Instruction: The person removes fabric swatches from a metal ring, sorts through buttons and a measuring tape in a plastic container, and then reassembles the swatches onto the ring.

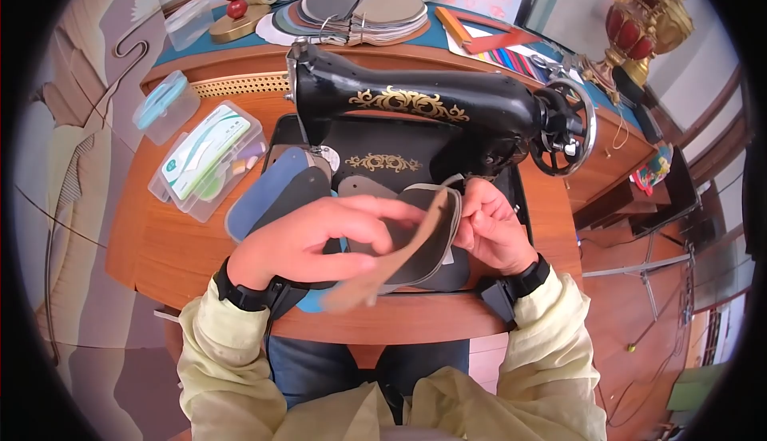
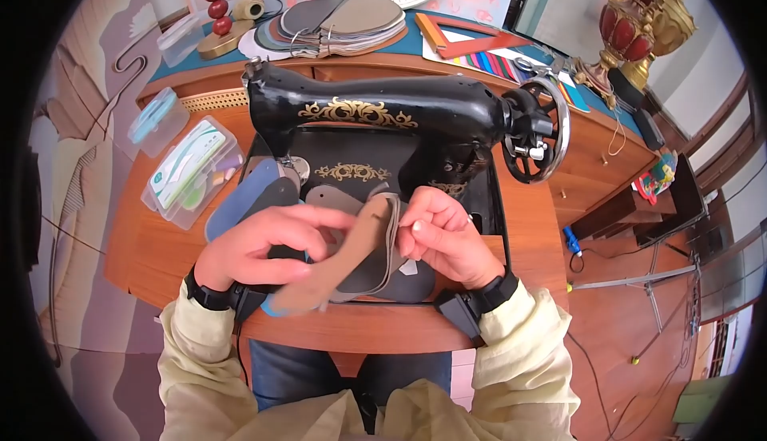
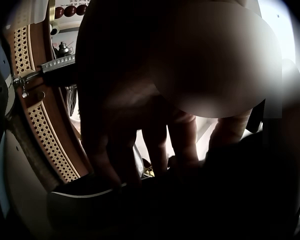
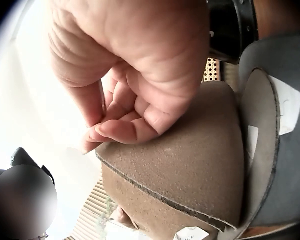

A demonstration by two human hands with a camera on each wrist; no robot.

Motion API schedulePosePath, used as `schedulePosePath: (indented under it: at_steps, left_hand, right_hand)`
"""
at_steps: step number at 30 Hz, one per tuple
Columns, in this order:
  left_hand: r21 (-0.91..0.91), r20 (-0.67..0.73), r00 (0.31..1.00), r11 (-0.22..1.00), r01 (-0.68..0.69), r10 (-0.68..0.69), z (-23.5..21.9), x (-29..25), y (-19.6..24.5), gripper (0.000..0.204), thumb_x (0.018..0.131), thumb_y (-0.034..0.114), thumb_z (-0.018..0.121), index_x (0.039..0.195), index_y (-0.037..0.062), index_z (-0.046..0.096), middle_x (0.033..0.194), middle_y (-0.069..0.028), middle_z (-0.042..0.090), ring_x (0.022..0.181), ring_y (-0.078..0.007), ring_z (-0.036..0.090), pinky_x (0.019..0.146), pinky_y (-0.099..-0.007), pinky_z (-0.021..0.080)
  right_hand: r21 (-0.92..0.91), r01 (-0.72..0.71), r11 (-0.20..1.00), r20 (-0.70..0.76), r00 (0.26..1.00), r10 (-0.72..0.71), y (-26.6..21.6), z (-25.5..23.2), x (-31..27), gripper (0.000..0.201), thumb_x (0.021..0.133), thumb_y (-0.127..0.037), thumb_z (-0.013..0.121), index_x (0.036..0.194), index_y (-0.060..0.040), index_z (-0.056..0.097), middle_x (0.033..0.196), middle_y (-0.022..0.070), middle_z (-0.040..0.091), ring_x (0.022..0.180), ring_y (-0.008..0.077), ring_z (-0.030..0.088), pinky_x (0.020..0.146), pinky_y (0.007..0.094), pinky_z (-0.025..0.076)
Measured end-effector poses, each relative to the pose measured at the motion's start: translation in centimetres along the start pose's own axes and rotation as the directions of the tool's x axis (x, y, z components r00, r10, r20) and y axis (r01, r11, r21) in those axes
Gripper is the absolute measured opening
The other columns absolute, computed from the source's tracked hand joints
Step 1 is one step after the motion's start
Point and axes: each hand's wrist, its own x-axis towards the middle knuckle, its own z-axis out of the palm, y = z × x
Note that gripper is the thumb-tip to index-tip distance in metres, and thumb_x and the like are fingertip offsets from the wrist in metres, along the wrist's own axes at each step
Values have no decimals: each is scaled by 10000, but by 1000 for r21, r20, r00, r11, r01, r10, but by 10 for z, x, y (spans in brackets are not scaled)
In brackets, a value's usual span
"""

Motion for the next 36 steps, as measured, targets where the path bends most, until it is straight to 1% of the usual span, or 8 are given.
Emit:
schedulePosePath:
  at_steps: [8,10,12,15,23,30,33,36]
  left_hand:
    - [365,-177,980,931,-21,91,4,3,-7,114,786,86,728,885,49,686,1090,-81,662,976,-233,607,818,-335,478]
    - [357,-352,933,909,215,-82,-3,-2,-2,122,781,99,738,870,43,678,995,-65,667,901,-213,618,759,-318,483]
    - [355,-507,835,832,427,-213,-11,-6,5,178,762,134,764,869,30,666,858,-54,655,789,-198,624,691,-305,490]
    - [494,-489,824,688,532,-286,-26,-31,-5,244,721,171,784,865,28,649,786,-98,638,760,-275,632,680,-357,497]
    - [595,-594,658,298,746,-463,-32,-44,-23,698,570,241,888,1152,33,565,1049,-150,588,994,-354,580,838,-406,474]
    - [500,-557,629,386,775,-542,-33,-41,-30,584,616,230,867,1011,-15,513,972,-218,596,982,-413,570,817,-417,474]
    - [505,-431,671,455,733,-603,-41,-36,-24,502,669,220,850,996,-13,549,962,-159,632,967,-313,618,802,-358,487]
    - [-174,-349,805,877,448,-481,-48,-37,-12,400,721,160,815,1016,6,593,1005,-69,651,964,-170,627,815,-288,483]
  right_hand:
    - [211,81,974,87,991,-101,-3,-9,-4,245,847,-150,720,1010,-52,565,1053,90,626,866,184,656,798,327,536]
    - [191,71,979,-15,998,-69,-17,1,-15,229,810,-96,722,973,-97,561,1025,72,605,906,210,629,815,369,521]
    - [294,142,945,117,976,-183,-19,-5,-11,250,783,-53,725,918,-142,534,951,49,602,906,211,607,816,396,508]
    - [223,235,946,-37,972,-233,-21,5,-6,297,773,-27,725,852,-185,486,764,-16,588,756,165,568,793,391,482]
    - [198,123,972,35,991,-132,0,-32,-13,295,805,-137,744,783,-196,456,920,6,576,1003,229,563,892,416,455]
    - [217,141,966,14,989,-148,-6,-38,-15,251,822,-152,717,798,-183,469,976,28,591,1025,254,564,902,421,454]
    - [247,178,953,12,982,-187,-10,-36,-14,209,828,-122,697,807,-180,497,1010,39,599,1078,283,559,961,458,443]
    - [278,208,938,81,968,-239,-13,-34,-8,195,821,-94,696,818,-181,521,1041,47,604,1109,298,556,997,487,431]
